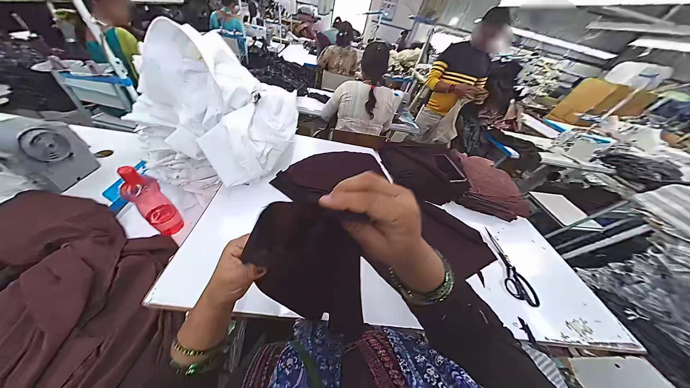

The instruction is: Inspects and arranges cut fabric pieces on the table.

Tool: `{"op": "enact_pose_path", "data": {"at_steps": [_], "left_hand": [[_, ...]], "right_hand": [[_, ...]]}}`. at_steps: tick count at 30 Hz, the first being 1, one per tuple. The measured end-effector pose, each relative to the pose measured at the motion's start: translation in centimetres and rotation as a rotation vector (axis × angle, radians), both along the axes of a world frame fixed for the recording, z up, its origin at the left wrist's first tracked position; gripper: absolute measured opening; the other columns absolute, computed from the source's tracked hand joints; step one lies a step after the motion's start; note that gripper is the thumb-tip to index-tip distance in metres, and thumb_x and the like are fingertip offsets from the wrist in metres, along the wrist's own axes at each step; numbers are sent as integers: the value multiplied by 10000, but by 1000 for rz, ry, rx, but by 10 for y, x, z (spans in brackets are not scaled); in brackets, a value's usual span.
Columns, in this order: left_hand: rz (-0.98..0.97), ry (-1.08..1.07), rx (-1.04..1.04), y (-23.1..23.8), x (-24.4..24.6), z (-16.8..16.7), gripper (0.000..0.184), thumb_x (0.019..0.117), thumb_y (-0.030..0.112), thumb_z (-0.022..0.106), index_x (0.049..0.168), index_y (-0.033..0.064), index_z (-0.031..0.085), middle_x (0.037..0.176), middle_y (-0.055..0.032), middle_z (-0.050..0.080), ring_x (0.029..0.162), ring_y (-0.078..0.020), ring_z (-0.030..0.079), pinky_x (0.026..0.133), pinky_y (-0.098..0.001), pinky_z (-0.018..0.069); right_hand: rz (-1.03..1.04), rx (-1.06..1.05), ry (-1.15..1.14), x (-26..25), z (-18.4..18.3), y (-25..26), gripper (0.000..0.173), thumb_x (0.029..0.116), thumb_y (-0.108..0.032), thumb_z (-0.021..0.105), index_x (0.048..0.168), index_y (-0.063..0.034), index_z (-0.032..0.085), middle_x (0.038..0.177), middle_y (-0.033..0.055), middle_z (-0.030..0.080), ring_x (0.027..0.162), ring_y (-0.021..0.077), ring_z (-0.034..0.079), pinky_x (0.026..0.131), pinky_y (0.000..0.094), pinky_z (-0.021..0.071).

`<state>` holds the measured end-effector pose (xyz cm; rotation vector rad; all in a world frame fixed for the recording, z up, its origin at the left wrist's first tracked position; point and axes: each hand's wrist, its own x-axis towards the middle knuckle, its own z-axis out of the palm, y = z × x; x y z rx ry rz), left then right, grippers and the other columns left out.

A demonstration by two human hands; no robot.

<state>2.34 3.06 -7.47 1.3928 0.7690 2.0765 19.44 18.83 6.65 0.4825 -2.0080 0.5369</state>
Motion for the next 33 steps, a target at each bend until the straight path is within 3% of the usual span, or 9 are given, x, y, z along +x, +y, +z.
{"op": "enact_pose_path", "data": {"at_steps": [4,7,9,13,19,24,27,29,33], "left_hand": [[196,-101,-83,-13,-8,35,274,897,401,746,1158,322,725,1010,170,759,896,67,697,795,-144,586],[217,114,-79,-7,-34,48,711,901,306,760,1476,201,356,1340,111,591,1060,-21,658,885,-218,577],[339,307,-69,-3,-44,55,882,846,236,788,1538,116,254,1482,43,472,1060,-35,650,852,-215,578],[611,731,40,6,-46,56,636,867,347,789,1344,10,537,1488,-139,507,1077,-50,588,771,-167,469],[372,880,162,28,-18,39,360,875,265,771,1089,-15,697,921,-76,725,787,-27,631,715,-159,521],[294,1090,-80,30,-15,15,425,893,455,690,1057,70,765,927,-36,738,732,-103,627,643,-264,499],[391,1087,-150,24,-28,9,266,928,317,660,882,72,754,815,-46,709,715,-155,658,651,-333,537],[451,922,-164,19,-34,13,383,901,355,712,1051,3,690,957,-100,703,877,-168,661,764,-338,544],[475,750,-207,33,-13,3,1206,723,622,789,1559,-77,271,1461,-214,543,1389,-287,494,1133,-447,417]], "right_hand": [[-82,-263,-145,-13,1,30,134,912,2,670,1035,14,723,1012,6,709,959,7,662,879,185,556],[37,-345,-136,-27,-7,51,168,901,36,667,1039,-36,729,1033,-58,712,970,-6,663,882,189,563],[64,-251,-159,-26,-6,54,147,912,21,667,1037,-31,728,1058,-54,696,1009,-12,650,904,165,547],[135,18,-232,-23,4,60,114,956,-75,678,1003,-3,754,1036,11,720,1040,9,655,947,166,528],[119,227,-335,-10,23,59,118,936,-40,659,940,6,767,989,66,721,1006,50,669,927,174,532],[28,208,-379,3,21,74,132,932,-70,668,964,2,774,999,62,734,1012,28,666,939,154,516],[-10,124,-386,10,21,85,137,939,-84,666,998,-6,762,1019,21,727,1031,14,657,958,170,516],[23,42,-372,13,21,91,122,951,-84,670,1032,-48,753,1047,-51,724,1016,-17,655,926,172,537],[102,-52,-349,17,28,75,190,926,-83,713,1112,-111,739,1081,-128,714,987,-24,668,878,174,570]]}}
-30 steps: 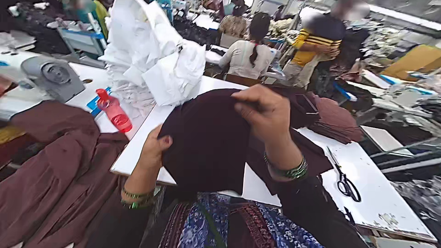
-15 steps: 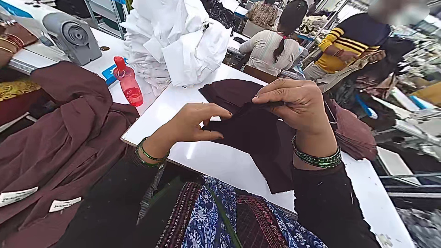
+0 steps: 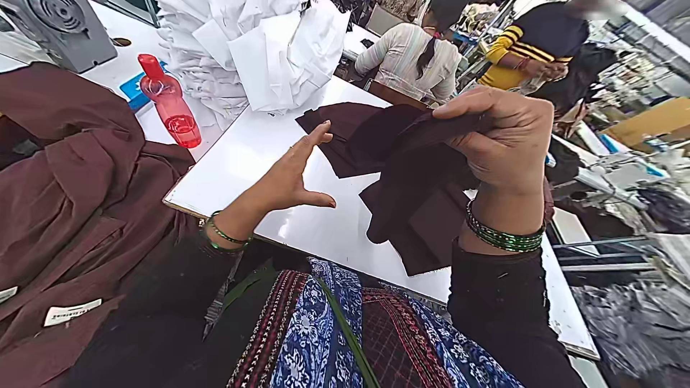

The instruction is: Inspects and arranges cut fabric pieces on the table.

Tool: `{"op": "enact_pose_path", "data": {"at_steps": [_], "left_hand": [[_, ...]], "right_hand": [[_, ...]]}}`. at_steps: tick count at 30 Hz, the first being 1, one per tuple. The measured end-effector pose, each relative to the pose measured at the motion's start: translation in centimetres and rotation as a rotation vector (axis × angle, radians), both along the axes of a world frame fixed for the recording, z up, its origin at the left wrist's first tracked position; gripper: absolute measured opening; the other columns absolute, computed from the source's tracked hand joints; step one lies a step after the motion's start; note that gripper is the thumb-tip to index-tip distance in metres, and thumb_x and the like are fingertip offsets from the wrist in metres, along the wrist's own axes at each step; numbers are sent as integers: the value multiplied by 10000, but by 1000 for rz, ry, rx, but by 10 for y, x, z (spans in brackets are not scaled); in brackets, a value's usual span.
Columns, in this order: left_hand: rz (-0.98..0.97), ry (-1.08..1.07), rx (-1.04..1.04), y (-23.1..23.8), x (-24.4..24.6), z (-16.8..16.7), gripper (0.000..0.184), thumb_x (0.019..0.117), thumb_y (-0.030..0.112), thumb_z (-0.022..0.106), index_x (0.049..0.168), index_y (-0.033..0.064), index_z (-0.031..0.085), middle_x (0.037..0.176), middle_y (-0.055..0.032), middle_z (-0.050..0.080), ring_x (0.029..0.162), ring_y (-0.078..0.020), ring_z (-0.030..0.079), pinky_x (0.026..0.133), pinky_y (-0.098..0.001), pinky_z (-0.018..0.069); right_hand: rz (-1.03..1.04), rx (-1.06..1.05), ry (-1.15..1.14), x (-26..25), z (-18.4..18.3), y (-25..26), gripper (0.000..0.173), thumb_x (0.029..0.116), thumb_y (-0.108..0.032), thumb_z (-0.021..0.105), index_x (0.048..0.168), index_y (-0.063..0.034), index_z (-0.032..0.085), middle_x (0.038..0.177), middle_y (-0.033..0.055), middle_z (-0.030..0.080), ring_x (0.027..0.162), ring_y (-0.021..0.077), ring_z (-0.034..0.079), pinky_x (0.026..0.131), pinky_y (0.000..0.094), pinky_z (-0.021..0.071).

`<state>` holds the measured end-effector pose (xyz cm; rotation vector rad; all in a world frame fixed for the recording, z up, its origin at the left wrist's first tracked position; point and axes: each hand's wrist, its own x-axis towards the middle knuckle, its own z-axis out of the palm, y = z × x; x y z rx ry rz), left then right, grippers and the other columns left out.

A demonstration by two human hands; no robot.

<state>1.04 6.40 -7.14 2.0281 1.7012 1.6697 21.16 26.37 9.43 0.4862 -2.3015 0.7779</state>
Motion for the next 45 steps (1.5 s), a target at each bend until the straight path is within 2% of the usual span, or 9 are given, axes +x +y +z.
{"op": "enact_pose_path", "data": {"at_steps": [5,9,12,18,26,30,33,40,45], "left_hand": [[-43,-312,50,40,35,-20,1268,690,359,911,1579,-110,138,1570,-260,391,1483,-227,376,1228,-364,291],[-181,-685,211,44,42,7,267,818,-43,732,1058,40,650,975,96,717,942,76,655,882,-162,547],[-303,-763,196,41,18,15,250,923,-54,564,908,160,692,860,170,718,819,71,661,779,-191,570],[-84,-685,-97,42,-52,43,187,1060,105,506,963,77,663,809,83,722,756,1,697,754,-242,601],[60,-104,-73,-34,-121,62,125,973,95,591,926,40,693,890,102,686,856,83,624,844,-179,529],[-57,37,-701,-89,-112,1,221,907,19,669,1104,-3,764,1133,-151,750,1098,-281,696,1013,-530,502],[-3,38,-803,-91,-92,-39,278,960,92,677,1222,20,736,1268,-220,699,1265,-436,612,1081,-667,394],[368,157,-892,-52,-54,-98,615,1011,436,607,1544,156,483,1673,-145,303,1564,-425,175,1169,-759,95],[506,137,-1175,-52,-68,-61,688,959,464,693,1522,116,507,1648,-217,319,1550,-480,159,1152,-785,52]], "right_hand": [[42,-89,38,1,10,-16,313,885,-118,775,1183,-193,715,1123,-178,719,1003,-13,687,906,189,583],[44,-177,-6,0,10,-2,345,871,-87,779,1199,-163,700,1065,-140,743,942,11,708,870,202,596],[-69,-244,-64,1,3,12,332,862,-22,753,1163,-157,705,1030,-145,745,921,2,705,855,202,595],[-532,-411,-267,-42,-20,27,180,882,74,662,1011,-50,681,902,-68,703,828,-28,665,789,180,570],[-300,-105,-48,-54,-71,-11,108,888,-25,670,989,3,695,1022,52,685,1007,73,644,922,278,539],[-225,-19,-398,-25,-171,-28,157,869,31,598,921,22,746,1044,174,728,1100,297,670,994,469,516],[-161,-77,-679,5,-233,-36,193,918,-34,587,981,29,758,1210,233,699,1267,419,592,1075,574,436],[-191,-86,-530,42,-263,-45,220,943,-115,578,959,-9,770,1215,206,712,1264,422,602,1086,569,426],[-486,12,-294,107,-250,-18,249,967,-160,559,939,-36,773,1090,149,757,1142,346,686,1044,529,475]]}}
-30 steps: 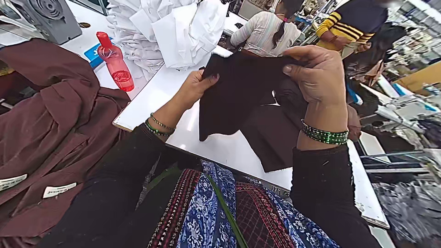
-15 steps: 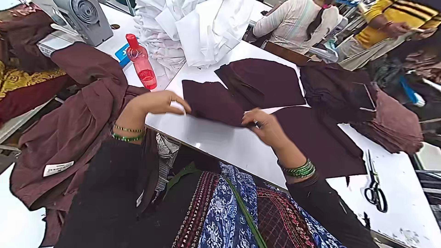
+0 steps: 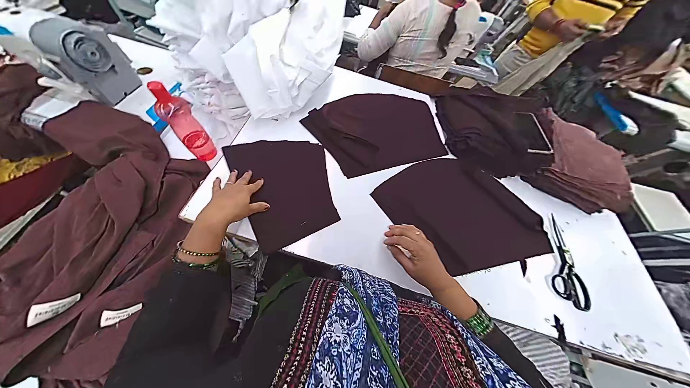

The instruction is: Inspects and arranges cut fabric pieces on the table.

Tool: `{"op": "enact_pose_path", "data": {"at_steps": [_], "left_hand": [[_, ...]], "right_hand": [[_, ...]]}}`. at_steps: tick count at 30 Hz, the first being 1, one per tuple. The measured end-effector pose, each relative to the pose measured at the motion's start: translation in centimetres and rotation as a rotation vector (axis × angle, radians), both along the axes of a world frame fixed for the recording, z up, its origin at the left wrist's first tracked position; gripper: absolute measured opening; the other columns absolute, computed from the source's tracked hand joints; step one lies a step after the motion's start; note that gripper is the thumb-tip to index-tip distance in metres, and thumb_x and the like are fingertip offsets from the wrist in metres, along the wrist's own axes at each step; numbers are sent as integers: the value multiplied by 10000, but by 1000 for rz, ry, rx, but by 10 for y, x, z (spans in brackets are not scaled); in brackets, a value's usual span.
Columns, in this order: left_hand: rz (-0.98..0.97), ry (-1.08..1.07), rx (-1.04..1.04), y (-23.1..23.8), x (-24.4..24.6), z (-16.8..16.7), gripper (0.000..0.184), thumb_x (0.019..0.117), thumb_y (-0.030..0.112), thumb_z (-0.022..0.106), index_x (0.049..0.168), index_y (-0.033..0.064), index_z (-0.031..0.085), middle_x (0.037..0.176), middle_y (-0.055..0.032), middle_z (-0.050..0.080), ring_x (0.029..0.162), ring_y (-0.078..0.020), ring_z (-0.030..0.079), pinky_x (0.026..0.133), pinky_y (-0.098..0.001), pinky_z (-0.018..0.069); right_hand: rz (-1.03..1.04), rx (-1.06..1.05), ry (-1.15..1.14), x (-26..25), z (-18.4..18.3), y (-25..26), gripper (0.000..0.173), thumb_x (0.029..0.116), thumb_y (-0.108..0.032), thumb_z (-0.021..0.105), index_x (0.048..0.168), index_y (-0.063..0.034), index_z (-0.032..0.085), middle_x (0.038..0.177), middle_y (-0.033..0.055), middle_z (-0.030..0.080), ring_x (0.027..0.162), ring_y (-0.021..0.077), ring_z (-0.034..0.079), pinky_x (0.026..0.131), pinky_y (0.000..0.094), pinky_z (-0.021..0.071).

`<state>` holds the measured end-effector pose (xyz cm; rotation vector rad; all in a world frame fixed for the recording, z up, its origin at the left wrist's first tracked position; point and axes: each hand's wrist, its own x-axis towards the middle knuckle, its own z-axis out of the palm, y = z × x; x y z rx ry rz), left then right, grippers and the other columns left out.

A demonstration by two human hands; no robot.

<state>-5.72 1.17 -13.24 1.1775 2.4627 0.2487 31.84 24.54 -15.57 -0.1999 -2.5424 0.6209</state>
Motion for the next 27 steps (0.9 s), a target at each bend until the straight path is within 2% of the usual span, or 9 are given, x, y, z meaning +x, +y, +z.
{"op": "enact_pose_path", "data": {"at_steps": [2,4,7,10,14,16,21,24,27], "left_hand": [[-90,31,110,25,7,20,516,980,384,691,1380,62,646,1516,-237,508,1496,-478,309,1161,-766,105],[-306,68,310,66,21,34,327,1032,262,610,1257,51,717,1321,-204,665,1345,-427,534,1143,-715,269],[-588,-2,489,152,46,53,264,1046,111,525,1102,-27,743,1077,-221,731,1081,-391,690,1000,-607,480],[-622,-13,389,239,59,57,303,1078,117,466,1110,-63,707,1036,-254,716,1033,-416,688,950,-596,492],[-554,133,247,319,53,53,325,1090,134,439,1266,-18,666,1238,-253,674,1220,-418,625,1055,-593,444],[-585,150,158,340,44,46,308,1065,143,508,1284,-10,663,1238,-259,675,1219,-428,622,1056,-607,439],[-691,50,-74,345,28,38,293,980,158,690,1235,13,698,1084,-206,729,1065,-368,685,1005,-563,482],[-695,3,-20,333,17,33,194,984,109,674,1135,10,746,1106,-196,729,1081,-347,685,1007,-538,485],[-644,-11,165,318,14,25,182,993,14,576,1080,-69,712,1101,-255,681,1085,-395,655,989,-565,481]], "right_hand": [[-202,28,91,38,0,10,293,991,-199,538,940,-30,772,1037,140,766,1098,310,706,1047,514,475],[-400,35,145,75,-4,13,318,992,-218,525,938,-16,765,1004,156,759,1059,306,706,1048,508,458],[-582,33,146,118,-24,9,355,987,-241,514,945,16,755,1040,221,733,1047,375,686,1036,562,429],[-627,75,121,137,-51,3,385,977,-275,511,933,10,767,1059,242,726,1032,426,680,976,582,469],[-653,259,142,135,-65,4,410,1012,-340,462,905,-98,775,1026,153,749,1015,334,693,975,488,472],[-684,266,143,132,-65,2,397,997,-326,461,888,-110,777,1015,132,753,1002,315,692,977,467,466],[-711,292,169,132,-69,3,343,982,-299,490,840,-145,761,985,87,761,995,265,700,999,423,455],[-697,333,188,132,-69,5,300,971,-267,509,817,-156,742,951,75,758,967,240,693,994,393,435],[-691,345,178,133,-69,5,289,983,-267,509,824,-174,731,950,61,752,974,231,681,1010,395,409]]}}
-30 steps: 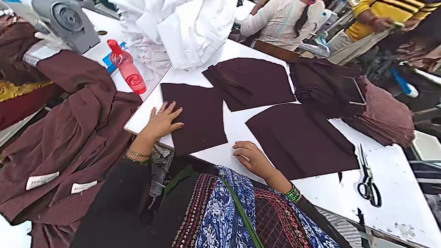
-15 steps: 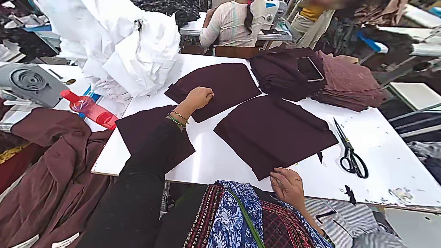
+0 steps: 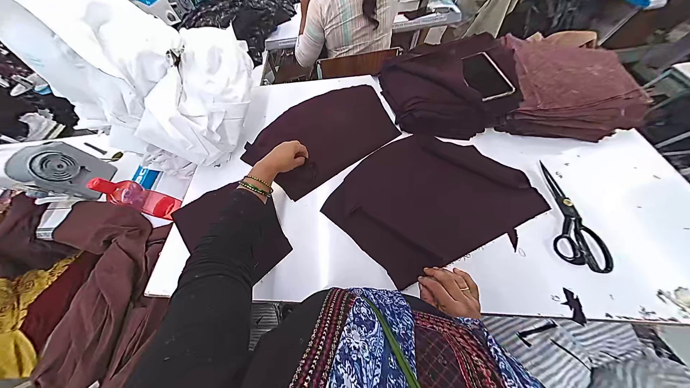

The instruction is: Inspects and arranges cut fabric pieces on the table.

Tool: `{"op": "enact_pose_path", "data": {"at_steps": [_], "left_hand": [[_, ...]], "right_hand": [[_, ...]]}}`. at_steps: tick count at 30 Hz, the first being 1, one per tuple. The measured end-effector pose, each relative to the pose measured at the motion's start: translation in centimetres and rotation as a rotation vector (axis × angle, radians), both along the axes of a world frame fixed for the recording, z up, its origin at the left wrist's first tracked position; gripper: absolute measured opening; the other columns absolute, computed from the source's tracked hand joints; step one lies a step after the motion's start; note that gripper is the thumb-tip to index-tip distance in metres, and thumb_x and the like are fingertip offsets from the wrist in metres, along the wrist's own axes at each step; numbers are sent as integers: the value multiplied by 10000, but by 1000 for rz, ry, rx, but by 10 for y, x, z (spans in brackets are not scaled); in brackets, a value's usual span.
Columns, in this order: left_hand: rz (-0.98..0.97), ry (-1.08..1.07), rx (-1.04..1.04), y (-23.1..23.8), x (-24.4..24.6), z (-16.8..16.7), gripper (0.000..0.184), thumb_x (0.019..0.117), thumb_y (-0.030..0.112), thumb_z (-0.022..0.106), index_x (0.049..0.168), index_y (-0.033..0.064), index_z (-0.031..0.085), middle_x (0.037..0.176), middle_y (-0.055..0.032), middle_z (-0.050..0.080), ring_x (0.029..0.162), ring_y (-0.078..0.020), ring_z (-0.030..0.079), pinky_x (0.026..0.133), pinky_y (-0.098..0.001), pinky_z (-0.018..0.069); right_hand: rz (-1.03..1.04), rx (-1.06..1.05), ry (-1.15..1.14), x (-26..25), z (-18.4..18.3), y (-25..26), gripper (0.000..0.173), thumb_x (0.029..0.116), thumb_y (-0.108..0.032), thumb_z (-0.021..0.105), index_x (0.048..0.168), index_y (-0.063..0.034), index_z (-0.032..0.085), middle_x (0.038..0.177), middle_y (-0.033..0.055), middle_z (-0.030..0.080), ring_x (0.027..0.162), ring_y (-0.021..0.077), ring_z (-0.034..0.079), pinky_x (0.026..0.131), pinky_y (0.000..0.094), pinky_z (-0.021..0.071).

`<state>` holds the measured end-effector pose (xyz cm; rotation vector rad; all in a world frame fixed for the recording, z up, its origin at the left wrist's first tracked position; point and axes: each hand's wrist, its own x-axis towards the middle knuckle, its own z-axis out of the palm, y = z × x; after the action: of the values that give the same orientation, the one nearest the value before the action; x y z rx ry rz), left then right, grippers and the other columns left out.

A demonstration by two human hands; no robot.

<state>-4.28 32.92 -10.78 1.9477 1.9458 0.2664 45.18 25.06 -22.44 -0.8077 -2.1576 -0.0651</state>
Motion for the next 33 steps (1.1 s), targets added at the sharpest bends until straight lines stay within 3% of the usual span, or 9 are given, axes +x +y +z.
{"op": "enact_pose_path", "data": {"at_steps": [4,7,10,14,17,20,23,27,33], "left_hand": [[230,-126,256,-31,5,-1,273,1021,24,452,1193,-114,612,1195,-315,640,1150,-451,624,1023,-597,454],[240,-90,275,-56,1,-11,329,1026,121,589,1285,-80,621,1215,-321,659,1168,-487,629,1039,-652,436],[318,-96,319,-79,8,-12,306,1036,136,582,1154,-134,665,1136,-360,665,1120,-505,635,1015,-667,414],[427,-253,538,-95,22,-13,305,1044,123,488,1181,-121,609,1157,-271,617,1015,-224,597,932,-345,470],[367,-348,685,-101,48,-3,290,1046,117,468,1158,-127,577,1042,-158,615,905,-20,545,840,-172,439],[271,-434,732,-113,75,7,245,1021,103,524,1152,-93,590,1052,-91,623,903,31,566,840,-144,469],[191,-469,668,-124,102,9,232,994,109,563,1102,-81,638,1048,-88,655,919,13,593,868,-189,495],[102,-468,585,-134,147,-1,231,986,113,581,1009,-83,702,961,-115,677,890,-58,610,856,-245,495],[257,-934,501,-134,205,-14,107,991,-5,566,965,26,666,830,105,655,746,82,598,725,-137,518]], "right_hand": [[11,-17,-37,0,8,-1,241,970,-249,548,836,-174,733,977,58,758,1026,255,683,1005,433,425],[36,-27,-29,3,10,-1,197,974,-236,569,866,-185,725,1013,55,748,1081,270,656,1030,431,411],[53,-40,25,3,5,2,205,1000,-220,517,949,-194,713,1052,60,736,1097,259,646,1036,407,409],[116,-201,147,4,11,6,295,1034,-257,463,1015,-146,736,1085,85,736,1092,246,636,1019,413,391],[147,-348,-71,0,32,16,298,948,-158,517,1071,-106,784,1137,108,747,1124,329,672,978,606,412],[189,-491,-189,-4,47,28,268,965,-145,557,1060,-84,799,1137,130,743,1124,373,662,953,647,407],[309,-661,-320,-1,68,45,283,1014,-219,569,1085,-67,797,1185,149,728,1152,367,643,998,628,391],[321,-676,-475,-6,80,54,252,1012,-146,578,1124,-34,775,1211,178,711,1157,389,636,1011,616,396],[403,-570,-282,-11,79,60,256,1008,-98,499,1018,14,729,1086,188,729,1044,370,680,900,573,460]]}}
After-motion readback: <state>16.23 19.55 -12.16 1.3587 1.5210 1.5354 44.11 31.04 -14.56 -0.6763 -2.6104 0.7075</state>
